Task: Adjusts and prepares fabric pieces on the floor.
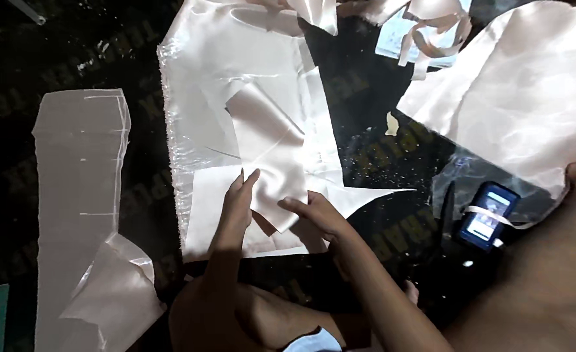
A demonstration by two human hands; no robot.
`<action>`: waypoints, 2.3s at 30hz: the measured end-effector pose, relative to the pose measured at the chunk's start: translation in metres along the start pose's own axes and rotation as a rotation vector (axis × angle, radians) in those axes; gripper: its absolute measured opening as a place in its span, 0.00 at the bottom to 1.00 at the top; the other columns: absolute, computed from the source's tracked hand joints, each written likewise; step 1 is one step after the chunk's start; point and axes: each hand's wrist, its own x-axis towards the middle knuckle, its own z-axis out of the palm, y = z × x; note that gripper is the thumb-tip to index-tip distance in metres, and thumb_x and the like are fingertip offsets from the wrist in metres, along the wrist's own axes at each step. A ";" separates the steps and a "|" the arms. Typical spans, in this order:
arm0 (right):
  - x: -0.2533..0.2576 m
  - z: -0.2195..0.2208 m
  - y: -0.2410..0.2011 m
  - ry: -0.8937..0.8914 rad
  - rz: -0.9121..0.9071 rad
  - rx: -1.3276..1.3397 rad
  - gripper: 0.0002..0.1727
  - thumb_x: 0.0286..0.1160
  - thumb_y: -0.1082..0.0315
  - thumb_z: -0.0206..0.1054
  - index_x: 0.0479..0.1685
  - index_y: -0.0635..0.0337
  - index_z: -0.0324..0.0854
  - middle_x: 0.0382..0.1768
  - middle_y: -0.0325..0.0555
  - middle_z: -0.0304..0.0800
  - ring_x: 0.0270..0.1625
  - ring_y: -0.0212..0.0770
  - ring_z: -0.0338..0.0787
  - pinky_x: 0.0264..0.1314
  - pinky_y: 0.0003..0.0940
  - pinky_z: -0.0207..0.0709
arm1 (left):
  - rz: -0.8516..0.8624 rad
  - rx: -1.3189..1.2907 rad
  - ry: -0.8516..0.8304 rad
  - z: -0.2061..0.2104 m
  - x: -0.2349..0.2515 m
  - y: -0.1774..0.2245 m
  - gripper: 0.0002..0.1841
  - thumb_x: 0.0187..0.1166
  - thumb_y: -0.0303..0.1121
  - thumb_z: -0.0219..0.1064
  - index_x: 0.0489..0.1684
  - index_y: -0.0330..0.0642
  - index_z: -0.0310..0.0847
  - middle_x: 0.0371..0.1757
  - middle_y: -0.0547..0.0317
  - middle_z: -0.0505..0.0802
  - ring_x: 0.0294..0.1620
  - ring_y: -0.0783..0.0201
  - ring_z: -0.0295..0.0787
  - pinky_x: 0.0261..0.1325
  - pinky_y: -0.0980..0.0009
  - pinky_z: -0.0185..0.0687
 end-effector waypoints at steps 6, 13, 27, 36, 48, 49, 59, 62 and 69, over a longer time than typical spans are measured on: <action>-0.010 -0.042 -0.011 0.029 0.118 -0.207 0.13 0.77 0.68 0.74 0.54 0.68 0.85 0.42 0.47 0.93 0.42 0.34 0.92 0.52 0.34 0.88 | -0.052 -0.011 -0.074 0.027 0.025 0.021 0.32 0.81 0.48 0.70 0.78 0.34 0.73 0.78 0.45 0.82 0.79 0.53 0.76 0.80 0.51 0.72; 0.026 -0.088 -0.016 0.245 0.080 -0.343 0.13 0.83 0.67 0.69 0.53 0.71 0.82 0.31 0.48 0.87 0.29 0.33 0.85 0.39 0.30 0.82 | 0.285 0.215 0.031 0.101 0.117 0.092 0.47 0.69 0.32 0.79 0.90 0.33 0.52 0.81 0.33 0.76 0.79 0.42 0.76 0.76 0.43 0.76; 0.048 -0.103 -0.021 0.224 0.047 -0.499 0.16 0.81 0.59 0.71 0.39 0.68 0.85 0.25 0.43 0.85 0.25 0.32 0.82 0.36 0.32 0.80 | 0.406 0.659 0.059 0.091 0.166 0.103 0.17 0.76 0.37 0.75 0.52 0.31 0.87 0.50 0.38 0.93 0.54 0.44 0.91 0.61 0.40 0.83; 0.000 -0.105 0.015 0.221 0.059 -0.750 0.17 0.78 0.56 0.72 0.40 0.65 0.87 0.31 0.51 0.86 0.36 0.48 0.85 0.45 0.53 0.78 | 0.188 0.410 0.015 0.078 0.132 0.090 0.34 0.83 0.60 0.64 0.53 0.27 0.84 0.47 0.38 0.93 0.46 0.50 0.92 0.54 0.48 0.88; -0.005 -0.103 0.020 0.244 0.016 -0.807 0.17 0.79 0.56 0.72 0.41 0.66 0.87 0.31 0.52 0.86 0.36 0.50 0.86 0.44 0.54 0.79 | 0.500 0.317 -0.071 0.085 0.133 0.151 0.14 0.83 0.33 0.68 0.57 0.29 0.83 0.50 0.48 0.92 0.49 0.63 0.90 0.58 0.62 0.86; -0.005 -0.103 0.020 0.239 0.016 -0.807 0.17 0.80 0.57 0.72 0.41 0.66 0.87 0.31 0.53 0.87 0.36 0.50 0.86 0.45 0.54 0.79 | 0.425 0.436 0.005 0.078 0.146 0.145 0.16 0.82 0.33 0.70 0.57 0.27 0.83 0.51 0.42 0.92 0.51 0.57 0.90 0.60 0.56 0.85; -0.005 -0.104 0.015 0.232 0.044 -0.778 0.18 0.79 0.55 0.73 0.39 0.64 0.87 0.31 0.50 0.86 0.36 0.46 0.85 0.44 0.50 0.77 | 0.332 0.840 0.158 0.070 0.172 0.135 0.22 0.73 0.36 0.76 0.56 0.26 0.84 0.57 0.30 0.90 0.63 0.36 0.87 0.67 0.35 0.78; -0.006 -0.101 0.016 0.216 0.038 -0.755 0.17 0.79 0.54 0.73 0.38 0.63 0.87 0.29 0.47 0.85 0.33 0.42 0.84 0.42 0.46 0.77 | 0.376 0.835 0.181 0.066 0.176 0.133 0.19 0.76 0.38 0.74 0.54 0.28 0.85 0.54 0.33 0.91 0.60 0.39 0.89 0.65 0.36 0.79; 0.000 -0.085 0.023 0.123 0.047 -0.550 0.14 0.80 0.60 0.72 0.36 0.63 0.85 0.22 0.38 0.84 0.22 0.30 0.83 0.33 0.31 0.81 | 0.505 0.798 0.077 0.069 0.178 0.147 0.16 0.79 0.35 0.71 0.53 0.28 0.86 0.53 0.35 0.92 0.58 0.44 0.89 0.66 0.43 0.80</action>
